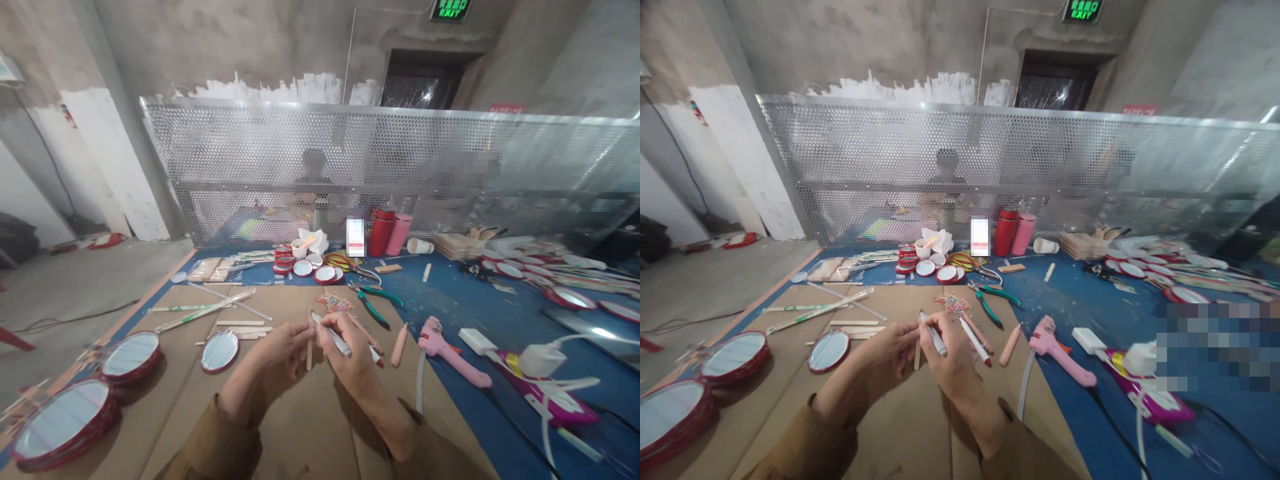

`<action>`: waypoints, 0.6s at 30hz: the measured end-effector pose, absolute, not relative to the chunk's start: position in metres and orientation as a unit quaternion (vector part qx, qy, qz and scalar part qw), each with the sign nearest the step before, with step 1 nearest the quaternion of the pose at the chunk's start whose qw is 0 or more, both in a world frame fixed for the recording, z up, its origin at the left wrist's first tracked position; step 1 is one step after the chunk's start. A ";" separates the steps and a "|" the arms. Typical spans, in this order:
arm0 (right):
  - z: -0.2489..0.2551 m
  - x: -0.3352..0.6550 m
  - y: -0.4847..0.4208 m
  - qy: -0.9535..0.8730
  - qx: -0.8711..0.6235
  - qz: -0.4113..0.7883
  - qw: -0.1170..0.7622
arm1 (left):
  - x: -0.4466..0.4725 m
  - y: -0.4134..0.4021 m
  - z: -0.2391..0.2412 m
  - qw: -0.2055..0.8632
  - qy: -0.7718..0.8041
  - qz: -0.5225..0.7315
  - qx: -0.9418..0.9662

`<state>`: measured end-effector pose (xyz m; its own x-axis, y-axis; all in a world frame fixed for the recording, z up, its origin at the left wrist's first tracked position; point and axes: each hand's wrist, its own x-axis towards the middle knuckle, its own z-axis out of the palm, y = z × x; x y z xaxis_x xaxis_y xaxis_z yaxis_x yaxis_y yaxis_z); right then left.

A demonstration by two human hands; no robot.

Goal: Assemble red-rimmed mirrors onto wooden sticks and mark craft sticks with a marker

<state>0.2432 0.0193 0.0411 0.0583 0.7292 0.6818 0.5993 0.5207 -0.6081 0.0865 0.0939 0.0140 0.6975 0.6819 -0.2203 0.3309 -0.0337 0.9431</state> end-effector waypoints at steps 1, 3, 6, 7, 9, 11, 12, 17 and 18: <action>0.041 0.243 0.019 -0.684 -0.485 0.061 0.541 | 0.086 0.094 0.014 0.596 0.358 0.148 0.703; 0.042 0.243 0.019 -0.685 -0.485 0.069 0.540 | 0.086 0.094 0.014 0.596 0.356 0.148 0.704; 0.041 0.243 0.018 -0.683 -0.488 0.088 0.537 | 0.086 0.094 0.014 0.595 0.358 0.146 0.704; 0.041 0.244 0.018 -0.682 -0.488 0.092 0.537 | 0.086 0.094 0.014 0.595 0.358 0.144 0.704; 0.040 0.244 0.019 -0.680 -0.488 0.092 0.539 | 0.085 0.094 0.013 0.594 0.358 0.146 0.705; 0.040 0.244 0.019 -0.682 -0.488 0.087 0.538 | 0.085 0.094 0.012 0.593 0.360 0.148 0.705; 0.040 0.244 0.019 -0.683 -0.488 0.084 0.537 | 0.085 0.094 0.011 0.592 0.362 0.150 0.705; 0.039 0.243 0.019 -0.683 -0.490 0.089 0.534 | 0.086 0.094 0.013 0.590 0.361 0.148 0.707; 0.039 0.243 0.018 -0.685 -0.491 0.091 0.531 | 0.086 0.094 0.014 0.591 0.361 0.149 0.705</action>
<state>0.2432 0.0184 0.0387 0.0459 0.7697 0.6368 0.5759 0.5005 -0.6464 0.0860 0.0939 0.0136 0.6947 0.6859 -0.2165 0.3330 -0.0400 0.9421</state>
